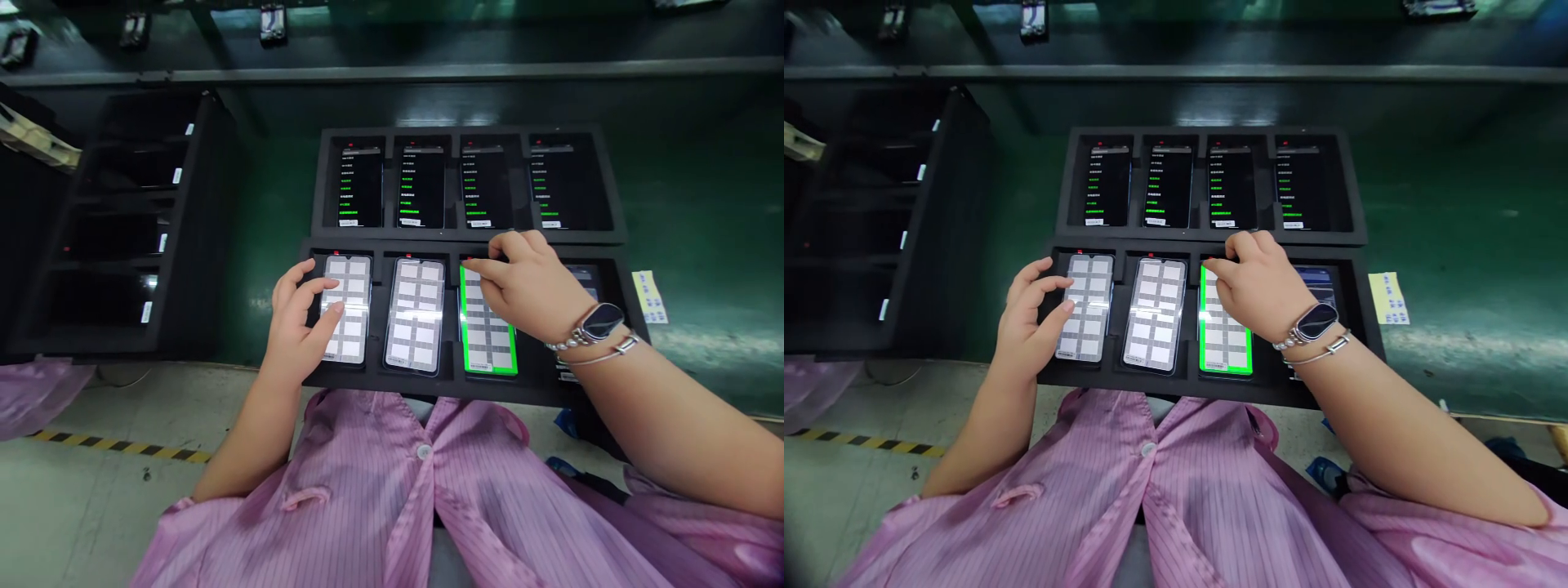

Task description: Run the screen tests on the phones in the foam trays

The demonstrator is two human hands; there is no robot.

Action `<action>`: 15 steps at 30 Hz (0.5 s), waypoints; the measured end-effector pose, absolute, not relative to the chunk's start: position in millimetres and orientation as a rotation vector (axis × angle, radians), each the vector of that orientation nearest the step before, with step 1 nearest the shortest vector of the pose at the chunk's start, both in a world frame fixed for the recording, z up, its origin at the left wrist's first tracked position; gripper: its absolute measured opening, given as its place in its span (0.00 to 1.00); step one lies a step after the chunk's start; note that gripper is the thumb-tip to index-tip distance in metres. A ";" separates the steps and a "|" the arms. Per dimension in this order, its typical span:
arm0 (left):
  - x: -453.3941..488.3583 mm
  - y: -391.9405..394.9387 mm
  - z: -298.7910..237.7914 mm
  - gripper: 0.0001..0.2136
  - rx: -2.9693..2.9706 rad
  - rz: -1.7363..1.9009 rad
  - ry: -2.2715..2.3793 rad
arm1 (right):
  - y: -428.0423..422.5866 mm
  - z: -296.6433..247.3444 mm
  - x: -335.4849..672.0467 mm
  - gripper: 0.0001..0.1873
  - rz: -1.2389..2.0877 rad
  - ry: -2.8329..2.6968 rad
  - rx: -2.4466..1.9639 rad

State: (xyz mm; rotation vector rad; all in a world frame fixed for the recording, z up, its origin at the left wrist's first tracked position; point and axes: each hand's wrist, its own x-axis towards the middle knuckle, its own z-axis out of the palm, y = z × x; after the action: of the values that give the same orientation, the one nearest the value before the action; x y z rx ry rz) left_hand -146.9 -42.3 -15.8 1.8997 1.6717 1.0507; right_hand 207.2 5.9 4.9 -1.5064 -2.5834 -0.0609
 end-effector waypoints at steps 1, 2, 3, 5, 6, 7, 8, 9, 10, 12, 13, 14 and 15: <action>-146.9 -42.5 -15.3 0.12 1.899 1.047 1.676 | 5.2 5.0 205.5 0.23 -0.052 -2.576 -1.496; -146.8 -42.6 -14.4 0.12 1.894 1.043 1.679 | 4.1 5.5 205.2 0.23 -0.050 -2.556 -1.493; -146.9 -42.6 -13.3 0.12 1.889 1.039 1.678 | 2.5 6.3 206.1 0.23 -0.056 -2.528 -1.492; -147.2 -41.6 -11.8 0.12 1.876 1.030 1.669 | -0.6 7.9 210.4 0.22 -0.088 -2.468 -1.504; -147.6 -40.6 -11.8 0.11 1.875 1.024 1.660 | -1.9 8.5 213.0 0.22 -0.109 -2.443 -1.512; -148.1 -39.4 -12.3 0.11 1.881 1.019 1.653 | -2.6 8.6 215.6 0.22 -0.124 -2.425 -1.524; -148.4 -38.1 -13.4 0.11 1.891 1.017 1.648 | -3.0 8.4 217.8 0.22 -0.131 -2.419 -1.538; -148.7 -37.0 -14.8 0.11 1.905 1.018 1.645 | -3.2 7.8 219.8 0.22 -0.130 -2.422 -1.550; -148.6 -36.4 -16.0 0.11 1.921 1.027 1.640 | -3.3 6.8 221.5 0.22 -0.122 -2.431 -1.558; -147.6 -36.9 -17.1 0.11 1.948 1.072 1.622 | -3.8 2.8 225.1 0.23 -0.115 -2.463 -1.540; -146.8 -37.8 -16.6 0.11 1.955 1.091 1.613 | -4.1 -0.6 227.5 0.23 -0.120 -2.478 -1.513; -145.9 -38.7 -15.4 0.10 1.959 1.102 1.607 | -4.3 -5.4 230.2 0.22 -0.136 -2.487 -1.480; -145.1 -39.1 -13.9 0.10 1.958 1.095 1.613 | -4.2 -11.3 233.2 0.21 -0.165 -2.485 -1.456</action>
State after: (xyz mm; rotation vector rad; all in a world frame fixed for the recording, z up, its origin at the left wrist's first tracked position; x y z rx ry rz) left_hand -145.1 -39.1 -13.9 1.9578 1.6126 1.0951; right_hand 233.2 -4.2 -11.3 -1.4560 -2.4851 -0.1653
